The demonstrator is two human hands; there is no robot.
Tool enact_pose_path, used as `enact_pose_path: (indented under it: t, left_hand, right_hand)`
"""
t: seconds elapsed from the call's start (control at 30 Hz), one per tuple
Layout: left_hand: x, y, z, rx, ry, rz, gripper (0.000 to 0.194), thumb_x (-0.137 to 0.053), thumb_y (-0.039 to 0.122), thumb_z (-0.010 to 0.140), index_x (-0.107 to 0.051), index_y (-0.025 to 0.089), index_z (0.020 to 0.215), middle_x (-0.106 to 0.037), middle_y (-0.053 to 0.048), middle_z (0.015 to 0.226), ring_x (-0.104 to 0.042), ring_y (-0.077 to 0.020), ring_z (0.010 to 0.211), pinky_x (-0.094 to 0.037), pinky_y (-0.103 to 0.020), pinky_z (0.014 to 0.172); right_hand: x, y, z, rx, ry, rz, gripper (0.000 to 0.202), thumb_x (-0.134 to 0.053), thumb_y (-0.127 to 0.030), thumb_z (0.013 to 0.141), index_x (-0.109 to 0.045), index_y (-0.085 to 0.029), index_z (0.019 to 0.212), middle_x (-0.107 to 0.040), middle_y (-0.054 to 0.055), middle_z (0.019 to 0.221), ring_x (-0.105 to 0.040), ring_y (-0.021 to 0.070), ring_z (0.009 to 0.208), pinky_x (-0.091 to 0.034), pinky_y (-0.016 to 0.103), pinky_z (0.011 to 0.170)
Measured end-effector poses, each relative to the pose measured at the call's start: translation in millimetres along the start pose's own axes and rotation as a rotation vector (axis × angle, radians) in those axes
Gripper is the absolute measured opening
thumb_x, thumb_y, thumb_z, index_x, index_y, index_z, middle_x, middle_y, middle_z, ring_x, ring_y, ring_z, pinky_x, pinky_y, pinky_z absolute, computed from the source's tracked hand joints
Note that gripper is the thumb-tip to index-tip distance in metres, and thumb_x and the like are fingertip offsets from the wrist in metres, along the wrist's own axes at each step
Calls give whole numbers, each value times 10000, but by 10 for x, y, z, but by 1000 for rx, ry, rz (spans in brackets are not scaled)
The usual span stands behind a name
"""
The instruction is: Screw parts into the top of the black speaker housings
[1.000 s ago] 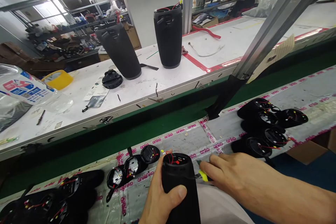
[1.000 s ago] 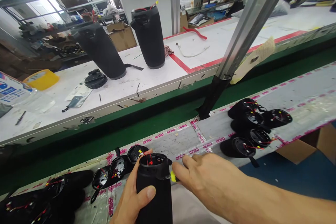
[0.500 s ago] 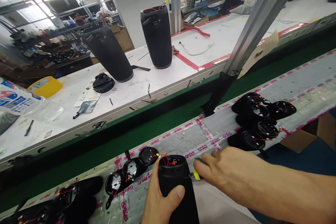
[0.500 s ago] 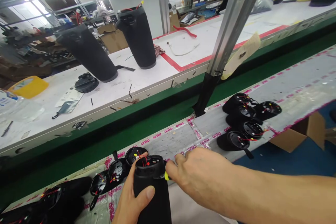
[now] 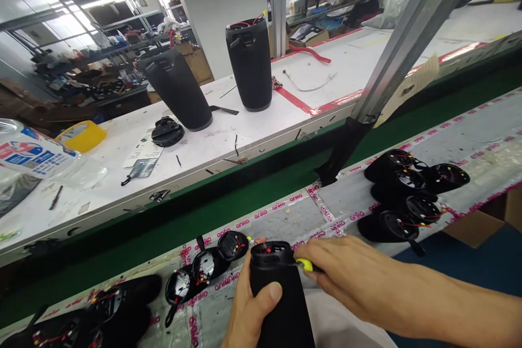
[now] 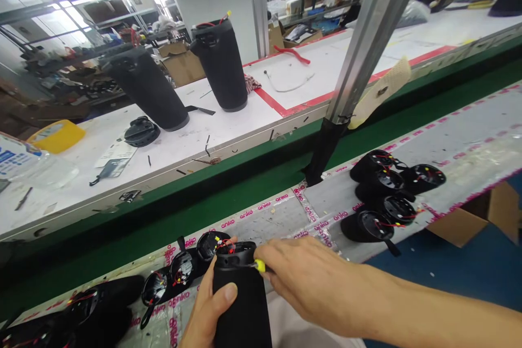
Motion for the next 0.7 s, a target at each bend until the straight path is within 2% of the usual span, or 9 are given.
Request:
enact_pose_path:
  t: [0.1,0.17,0.23,0.37,0.57,0.7]
  left_hand:
    - [-34,89,-4,-42,18,92,943,-955,593,646,-629,242,1458,-768,-135,1413,-633,-443,1404,-427,-549,1237]
    - [-48,135,-12,-66,31,152,968,-956,611,648,-622,232,1474,-776,-133,1396,-638,-435,1399,-431,-540,1241]
    - [-61,165,-24,-77,34,193,986,-947,623,663,-600,230,1498,-776,-126,1398,-646,-416,1393,-445,-516,1234]
    - [-80,191,-46,-74,27,231,971,-932,625,681,-580,242,1502,-751,-107,1451,-619,-395,1431,-443,-485,1231]
    - [-67,178,-64,-57,67,257,1031,-931,634,667,-547,227,1533,-708,-137,1517,-557,-433,1496,-426,-550,1256]
    - [-64,165,-59,-53,67,254,1005,-933,625,668,-565,248,1524,-714,-119,1511,-550,-425,1504,-418,-536,1267]
  right_hand:
    - [-39,-89,75,79,33,-213,100,-643,-280,1052,-554,-253,1091,-727,-12,886,-712,248,678,-345,370,566]
    - [-39,-104,103,101,56,-315,161,-659,-343,1057,-523,-262,1025,-700,-17,818,-691,254,623,-280,385,538]
    - [-36,-112,114,136,78,-366,191,-674,-337,1050,-501,-265,1014,-681,-27,788,-679,245,598,-252,393,529]
    - [-48,-104,107,165,114,-399,240,-697,-342,1037,-471,-267,1010,-654,-47,758,-659,228,558,-238,396,518]
    - [-74,-85,74,163,123,-366,223,-680,-276,1027,-457,-266,1028,-677,-46,784,-682,223,586,-251,383,521]
    - [-82,-69,75,159,118,-350,198,-659,-240,1025,-463,-263,1034,-685,-45,788,-682,222,588,-260,374,526]
Point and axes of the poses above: each hand's wrist, its own z-axis towards the middle knuckle, its own x-axis out of the back of the hand, y = z × x, the point moved 6 cm from there along z, towards the middle knuckle
